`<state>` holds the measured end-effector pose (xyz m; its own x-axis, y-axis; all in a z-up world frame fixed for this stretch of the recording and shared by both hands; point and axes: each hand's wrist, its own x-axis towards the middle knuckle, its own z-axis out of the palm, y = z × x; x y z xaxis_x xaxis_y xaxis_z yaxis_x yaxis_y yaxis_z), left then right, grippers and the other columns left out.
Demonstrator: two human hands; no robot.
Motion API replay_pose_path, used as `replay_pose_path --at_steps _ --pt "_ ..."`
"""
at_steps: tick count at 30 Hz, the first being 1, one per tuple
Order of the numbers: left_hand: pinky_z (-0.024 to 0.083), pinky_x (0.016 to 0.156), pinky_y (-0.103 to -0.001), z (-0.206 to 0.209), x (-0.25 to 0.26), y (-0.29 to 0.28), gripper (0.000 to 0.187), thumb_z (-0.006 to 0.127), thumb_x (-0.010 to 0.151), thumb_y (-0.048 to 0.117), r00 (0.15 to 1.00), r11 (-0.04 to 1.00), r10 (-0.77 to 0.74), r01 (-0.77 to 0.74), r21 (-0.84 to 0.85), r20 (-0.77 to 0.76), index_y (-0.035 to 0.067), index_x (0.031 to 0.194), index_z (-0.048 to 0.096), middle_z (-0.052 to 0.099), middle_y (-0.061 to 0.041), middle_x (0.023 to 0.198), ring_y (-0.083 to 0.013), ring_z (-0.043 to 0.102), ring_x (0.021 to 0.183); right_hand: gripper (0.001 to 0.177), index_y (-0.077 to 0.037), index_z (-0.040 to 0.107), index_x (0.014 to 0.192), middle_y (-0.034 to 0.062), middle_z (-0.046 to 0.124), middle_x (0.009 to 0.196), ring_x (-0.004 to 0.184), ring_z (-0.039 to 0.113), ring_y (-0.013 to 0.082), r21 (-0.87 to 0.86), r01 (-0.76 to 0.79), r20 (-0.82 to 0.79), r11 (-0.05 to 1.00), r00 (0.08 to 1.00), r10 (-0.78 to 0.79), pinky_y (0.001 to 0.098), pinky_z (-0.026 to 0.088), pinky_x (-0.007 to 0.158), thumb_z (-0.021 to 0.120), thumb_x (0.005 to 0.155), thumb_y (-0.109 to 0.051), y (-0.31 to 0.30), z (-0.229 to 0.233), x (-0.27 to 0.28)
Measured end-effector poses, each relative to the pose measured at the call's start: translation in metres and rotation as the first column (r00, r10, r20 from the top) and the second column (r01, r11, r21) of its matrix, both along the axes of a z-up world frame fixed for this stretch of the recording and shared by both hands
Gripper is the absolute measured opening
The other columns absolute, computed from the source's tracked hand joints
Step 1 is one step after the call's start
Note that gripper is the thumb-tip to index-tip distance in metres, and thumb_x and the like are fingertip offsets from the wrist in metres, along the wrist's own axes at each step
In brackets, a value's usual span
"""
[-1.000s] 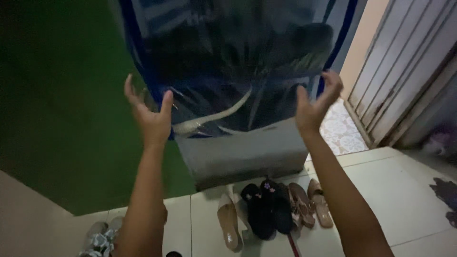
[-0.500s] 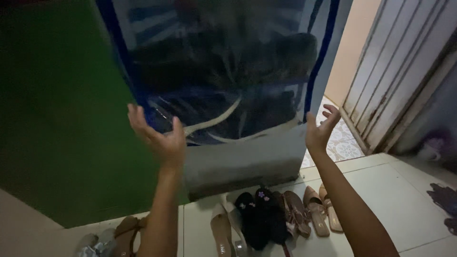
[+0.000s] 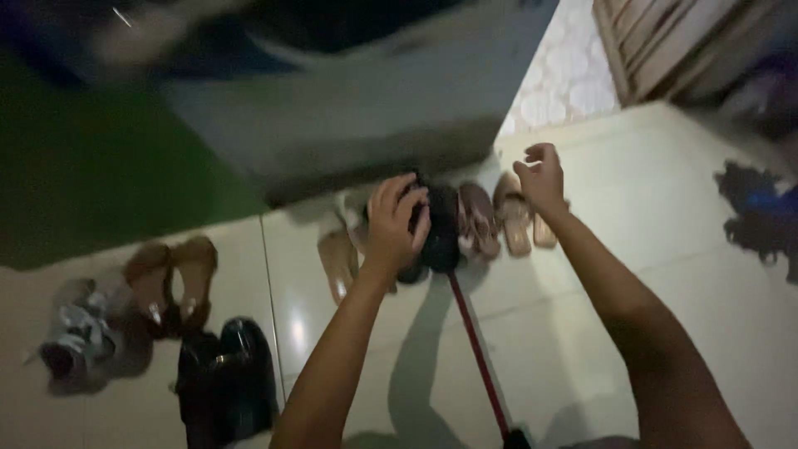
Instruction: Organize shoes on the floor and place selected pairs into a hanging organizer.
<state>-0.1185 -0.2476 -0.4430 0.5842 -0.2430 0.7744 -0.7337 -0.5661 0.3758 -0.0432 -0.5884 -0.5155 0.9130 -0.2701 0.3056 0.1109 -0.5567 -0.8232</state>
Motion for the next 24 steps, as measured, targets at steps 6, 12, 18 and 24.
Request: replay_pose_path --at_steps 6,12,18,24 --pt "0.037 0.11 -0.064 -0.086 -0.02 0.003 0.048 0.074 0.088 0.011 0.968 0.978 0.145 -0.109 0.178 -0.203 0.007 0.133 0.059 0.048 -0.022 0.145 -0.0457 0.044 0.135 0.032 -0.004 0.069 0.109 0.0159 0.073 0.104 0.095 0.07 0.0289 -0.24 -0.249 -0.397 0.938 0.907 0.14 0.0427 0.055 0.082 0.077 0.089 -0.028 -0.026 -0.073 -0.034" --pt "0.036 0.111 -0.06 -0.147 -0.038 0.01 0.051 0.073 0.088 0.013 0.848 0.963 0.253 -0.176 0.202 -0.467 0.007 0.136 0.055 0.045 -0.022 0.148 -0.0464 0.042 0.135 0.036 -0.006 0.07 0.112 0.0221 0.071 0.107 0.098 0.068 0.0392 -0.379 -0.529 -0.711 0.759 0.692 0.127 0.0521 0.055 0.085 0.073 0.091 -0.034 -0.012 -0.14 -0.051" --pt "0.029 0.11 -0.066 -0.147 -0.055 -0.01 0.061 0.079 0.082 0.017 0.779 0.951 0.273 -0.129 0.282 -0.565 0.008 0.137 0.055 0.044 -0.02 0.149 -0.0443 0.036 0.138 0.024 -0.009 0.071 0.103 0.0169 0.073 0.107 0.102 0.069 0.0387 -0.401 -0.663 -0.406 0.633 0.748 0.525 0.0497 0.053 0.091 0.068 0.094 -0.031 0.011 -0.187 -0.045" --pt "0.027 0.11 -0.067 -0.141 -0.061 -0.012 0.069 0.079 0.076 0.014 0.742 0.934 0.295 -0.091 0.345 -0.602 0.007 0.139 0.052 0.041 -0.022 0.15 -0.0444 0.033 0.141 0.039 -0.01 0.055 0.145 0.0214 0.07 0.1 0.091 0.067 0.0429 -0.28 -0.547 -0.412 0.789 0.811 0.416 0.0512 0.054 0.085 0.048 0.112 -0.028 0.038 -0.179 -0.056"
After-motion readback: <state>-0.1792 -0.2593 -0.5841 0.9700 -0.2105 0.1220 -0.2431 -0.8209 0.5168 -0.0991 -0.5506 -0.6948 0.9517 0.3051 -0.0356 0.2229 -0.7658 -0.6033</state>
